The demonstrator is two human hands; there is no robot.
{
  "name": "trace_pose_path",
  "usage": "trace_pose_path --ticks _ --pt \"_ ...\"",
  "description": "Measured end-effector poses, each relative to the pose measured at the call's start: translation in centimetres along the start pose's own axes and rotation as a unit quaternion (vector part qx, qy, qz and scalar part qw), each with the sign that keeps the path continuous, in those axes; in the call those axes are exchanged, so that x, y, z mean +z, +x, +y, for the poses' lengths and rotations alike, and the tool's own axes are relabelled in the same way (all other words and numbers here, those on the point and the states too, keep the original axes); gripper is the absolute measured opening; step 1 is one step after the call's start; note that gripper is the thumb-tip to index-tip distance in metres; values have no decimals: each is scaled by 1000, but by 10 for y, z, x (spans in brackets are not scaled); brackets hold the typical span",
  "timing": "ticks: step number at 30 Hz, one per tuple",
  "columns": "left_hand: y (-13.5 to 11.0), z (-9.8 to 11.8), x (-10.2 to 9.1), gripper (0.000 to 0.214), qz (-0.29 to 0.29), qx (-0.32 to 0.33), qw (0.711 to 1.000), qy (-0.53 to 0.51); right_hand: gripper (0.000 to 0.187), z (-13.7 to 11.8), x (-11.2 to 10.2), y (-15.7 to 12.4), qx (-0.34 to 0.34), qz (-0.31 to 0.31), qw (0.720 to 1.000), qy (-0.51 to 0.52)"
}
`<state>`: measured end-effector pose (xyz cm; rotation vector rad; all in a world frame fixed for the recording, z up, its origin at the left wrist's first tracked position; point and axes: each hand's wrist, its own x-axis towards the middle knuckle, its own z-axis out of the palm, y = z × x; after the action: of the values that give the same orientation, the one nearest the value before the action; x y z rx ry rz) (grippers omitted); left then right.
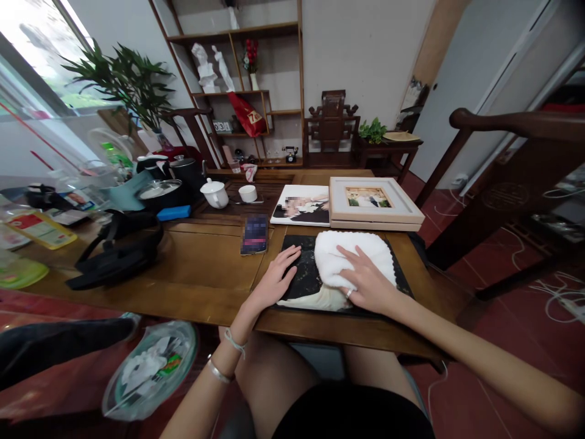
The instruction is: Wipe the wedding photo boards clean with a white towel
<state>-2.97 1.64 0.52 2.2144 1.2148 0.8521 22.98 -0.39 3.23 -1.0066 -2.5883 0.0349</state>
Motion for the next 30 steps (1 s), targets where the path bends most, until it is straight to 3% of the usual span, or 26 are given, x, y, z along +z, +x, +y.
trace_pose_path --ticks 3,6,11,15,24,30 --pt "0 0 -1 41 3 -1 1000 1 18 -16 -3 -3 -39 -33 999 19" --pt "0 0 -1 40 6 4 1000 -3 17 -16 -4 -3 -43 -32 998 38" --pt "1 0 0 40 12 6 1000 -12 25 8 5 7 43 28 998 36" --pt "2 0 1 39 16 5 1000 -20 21 14 10 12 73 38 996 25" --pt "3 5 -5 32 38 8 999 -30 23 -13 8 4 40 15 998 45" --pt "4 5 -6 33 48 7 999 -24 22 0 4 8 18 5 999 39"
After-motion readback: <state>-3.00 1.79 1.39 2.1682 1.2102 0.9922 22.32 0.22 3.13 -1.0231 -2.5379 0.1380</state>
